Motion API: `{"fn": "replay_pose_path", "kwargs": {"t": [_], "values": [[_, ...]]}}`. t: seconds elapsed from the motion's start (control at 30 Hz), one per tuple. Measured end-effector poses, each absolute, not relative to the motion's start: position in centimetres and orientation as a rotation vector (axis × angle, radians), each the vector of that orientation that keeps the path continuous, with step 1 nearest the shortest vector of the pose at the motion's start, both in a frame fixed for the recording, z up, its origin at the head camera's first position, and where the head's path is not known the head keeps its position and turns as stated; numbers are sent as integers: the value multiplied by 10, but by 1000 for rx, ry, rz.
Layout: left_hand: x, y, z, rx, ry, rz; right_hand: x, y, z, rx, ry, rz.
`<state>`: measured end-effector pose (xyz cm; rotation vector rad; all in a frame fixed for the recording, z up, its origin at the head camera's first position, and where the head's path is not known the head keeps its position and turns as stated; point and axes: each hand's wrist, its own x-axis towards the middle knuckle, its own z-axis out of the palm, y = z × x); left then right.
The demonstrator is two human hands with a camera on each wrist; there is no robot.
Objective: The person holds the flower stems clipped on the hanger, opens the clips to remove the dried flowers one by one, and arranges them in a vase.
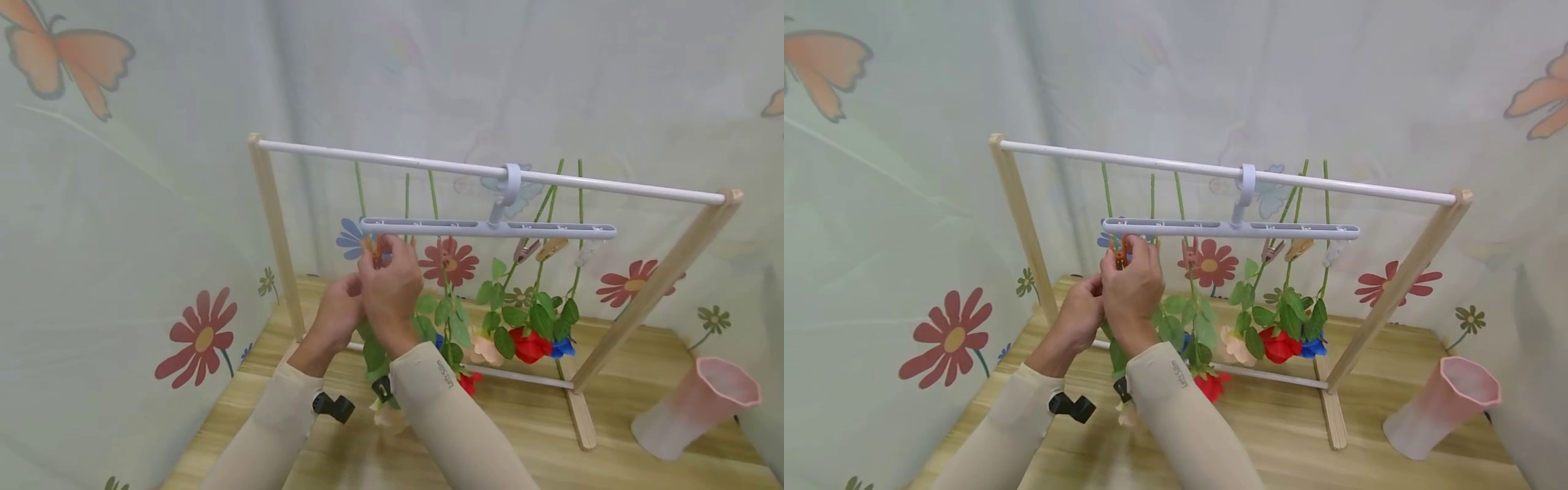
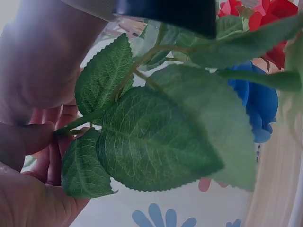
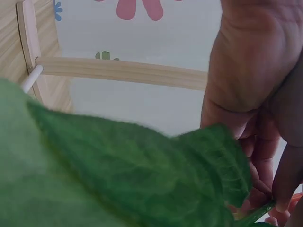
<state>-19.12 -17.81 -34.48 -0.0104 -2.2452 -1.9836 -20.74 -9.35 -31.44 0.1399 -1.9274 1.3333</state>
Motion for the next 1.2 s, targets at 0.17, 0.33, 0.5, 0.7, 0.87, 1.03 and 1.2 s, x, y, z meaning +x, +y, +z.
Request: {"fn": "replay_pose_path", "kwargs": {"t": [0.17, 0.33, 0.5, 0.7, 0.87, 1.03, 1.2], "values": [[-192, -175, -346, 27, -2284, -1906, -209, -91, -316, 123, -1935, 1340], [-190, -178, -355, 92, -2332, -1833, -207, -90, -319, 140, -1956, 1369], [-180, -181, -360, 130, -2254, -1964, -206, -91, -321, 161, -1976, 1356], [-166, -187, -359, 95, -2134, -2075, -205, -92, -319, 186, -1956, 1284], [-153, -195, -357, 132, -2154, -1960, -204, -90, -320, 241, -1944, 1284], [-135, -204, -355, 158, -2193, -1803, -197, -83, -326, 298, -1929, 1292], [-119, -208, -356, 154, -2181, -1669, -190, -77, -328, 363, -1911, 1308]]}}
